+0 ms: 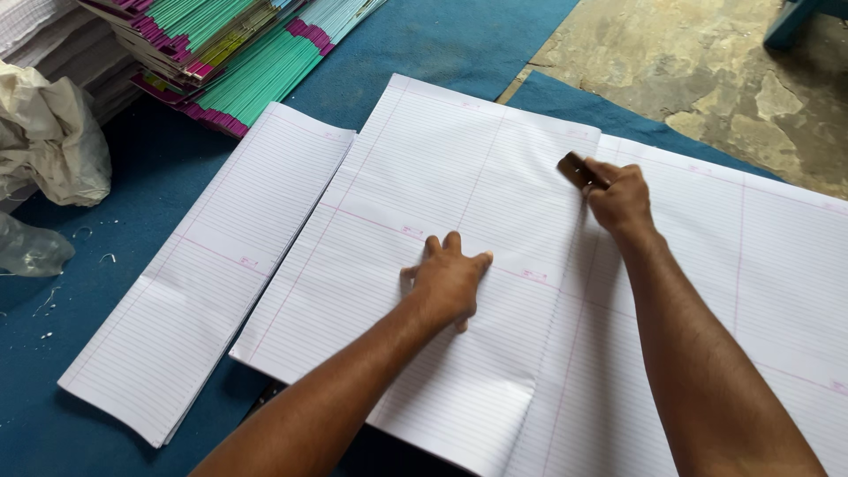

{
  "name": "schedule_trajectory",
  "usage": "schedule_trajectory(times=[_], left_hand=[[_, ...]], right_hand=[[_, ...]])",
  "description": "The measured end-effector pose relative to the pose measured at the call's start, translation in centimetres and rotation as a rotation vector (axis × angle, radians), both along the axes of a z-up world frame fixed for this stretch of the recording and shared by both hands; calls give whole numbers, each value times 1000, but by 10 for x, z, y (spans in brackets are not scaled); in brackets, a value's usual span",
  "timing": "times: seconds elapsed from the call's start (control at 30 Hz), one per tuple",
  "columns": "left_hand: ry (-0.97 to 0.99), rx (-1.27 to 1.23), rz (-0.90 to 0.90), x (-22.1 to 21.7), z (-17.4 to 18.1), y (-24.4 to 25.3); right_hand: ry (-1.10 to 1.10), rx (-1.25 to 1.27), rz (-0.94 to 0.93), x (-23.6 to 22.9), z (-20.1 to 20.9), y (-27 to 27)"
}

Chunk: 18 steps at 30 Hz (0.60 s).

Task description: The person folds a large stack of lined paper sheets in half and presses the crease with a small wooden block. The person repeats this folding and pressing sequence for multiple sheets.

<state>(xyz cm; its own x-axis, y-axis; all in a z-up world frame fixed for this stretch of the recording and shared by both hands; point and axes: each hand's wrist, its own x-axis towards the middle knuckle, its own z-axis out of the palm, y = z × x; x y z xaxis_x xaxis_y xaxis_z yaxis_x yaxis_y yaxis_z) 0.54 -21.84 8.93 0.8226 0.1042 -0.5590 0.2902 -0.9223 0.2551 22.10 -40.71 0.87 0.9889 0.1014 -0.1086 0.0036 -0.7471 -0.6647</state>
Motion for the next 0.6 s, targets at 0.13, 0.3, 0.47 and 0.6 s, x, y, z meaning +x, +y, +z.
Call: schedule_trajectory(times=[0.13,0.3,0.47,0.6], left_hand=[[15,7,25,-3,4,-3],[15,8,64,-4,3,-4],[-10,15,64,-4,-3,-5],[-6,-2,91,-3,-4,-6]], right_hand=[[-14,-12,82,-37,9,-3],[-23,-3,183,-81,11,-10],[-49,-23,294,-125,11,-19],[-10,5,376,-169,11,-27]])
